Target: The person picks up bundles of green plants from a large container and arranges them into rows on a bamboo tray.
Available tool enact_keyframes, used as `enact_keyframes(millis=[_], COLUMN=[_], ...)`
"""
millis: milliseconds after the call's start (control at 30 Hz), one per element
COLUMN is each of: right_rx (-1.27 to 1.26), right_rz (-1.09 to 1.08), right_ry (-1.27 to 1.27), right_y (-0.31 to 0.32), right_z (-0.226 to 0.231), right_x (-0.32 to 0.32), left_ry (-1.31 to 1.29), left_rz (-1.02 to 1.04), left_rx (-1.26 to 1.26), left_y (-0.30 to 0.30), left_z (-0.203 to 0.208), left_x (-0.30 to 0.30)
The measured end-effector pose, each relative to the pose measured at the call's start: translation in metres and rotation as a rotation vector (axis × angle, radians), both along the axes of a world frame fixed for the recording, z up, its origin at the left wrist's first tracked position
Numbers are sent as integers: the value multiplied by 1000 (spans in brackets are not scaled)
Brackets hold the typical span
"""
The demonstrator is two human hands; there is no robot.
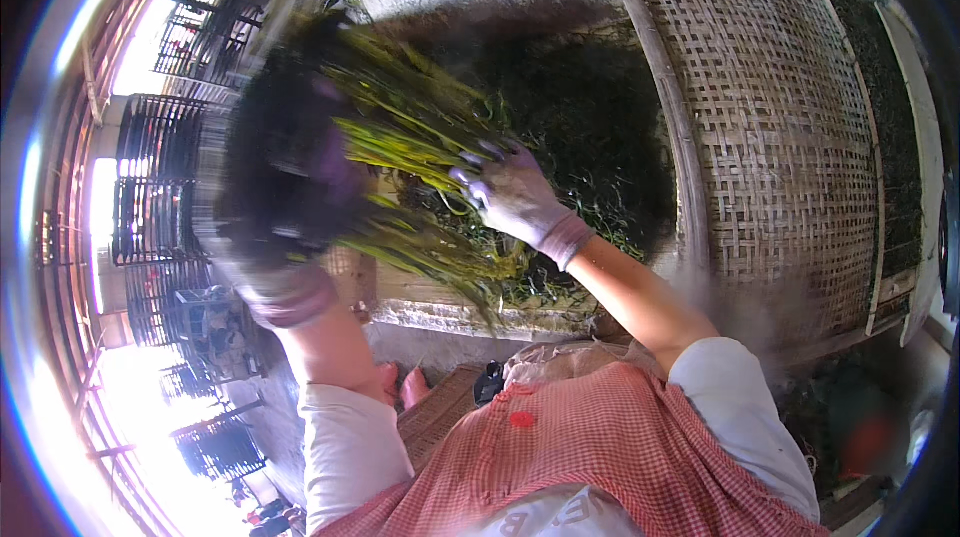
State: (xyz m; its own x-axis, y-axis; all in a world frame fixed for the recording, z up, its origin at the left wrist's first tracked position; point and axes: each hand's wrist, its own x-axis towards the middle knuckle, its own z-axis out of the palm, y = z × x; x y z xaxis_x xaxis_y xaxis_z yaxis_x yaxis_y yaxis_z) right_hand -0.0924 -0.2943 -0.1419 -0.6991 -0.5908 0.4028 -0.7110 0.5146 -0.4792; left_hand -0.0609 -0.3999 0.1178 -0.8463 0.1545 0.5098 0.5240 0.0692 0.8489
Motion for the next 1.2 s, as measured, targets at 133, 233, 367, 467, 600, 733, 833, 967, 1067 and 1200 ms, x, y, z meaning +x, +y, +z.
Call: enact_keyframes(millis=[133,233,367,467,600,733,833,967,1067,1200], right_rx=[-99,67,169,206,-814,-1335,-1807,-1856,-1829,-1724], right_rz=[4,-46,-46,-155,610,1181,1292,846,908,775], right_ry=[28,-415,-626,-728,-1189,-1485,-2481,-2127,-1749,-1419], right_y=[19,56,88,128,144,85,61,88,125,199], right_z=[-43,-76,-75,-45,48,57,20,39,43,91], right_x=[37,59,83,65,76,115,117,80,88,124], left_ry=[180,92,-121,-313,-572,-786,-1175,-1366,-1312,-1333], left_rz=[94,9,-99,-177,-281,-294,-89,-48,214,181], left_rx=[-87,-18,76,181,346,514,600,431,251,170], left_y=[-41,-63,-64,-48,-19,27,42,61,55,59], left_z=[94,130,130,99,48,-26,-75,-93,-105,-103], left_x=[10,0,2,2,15,46,106,181,234,276])
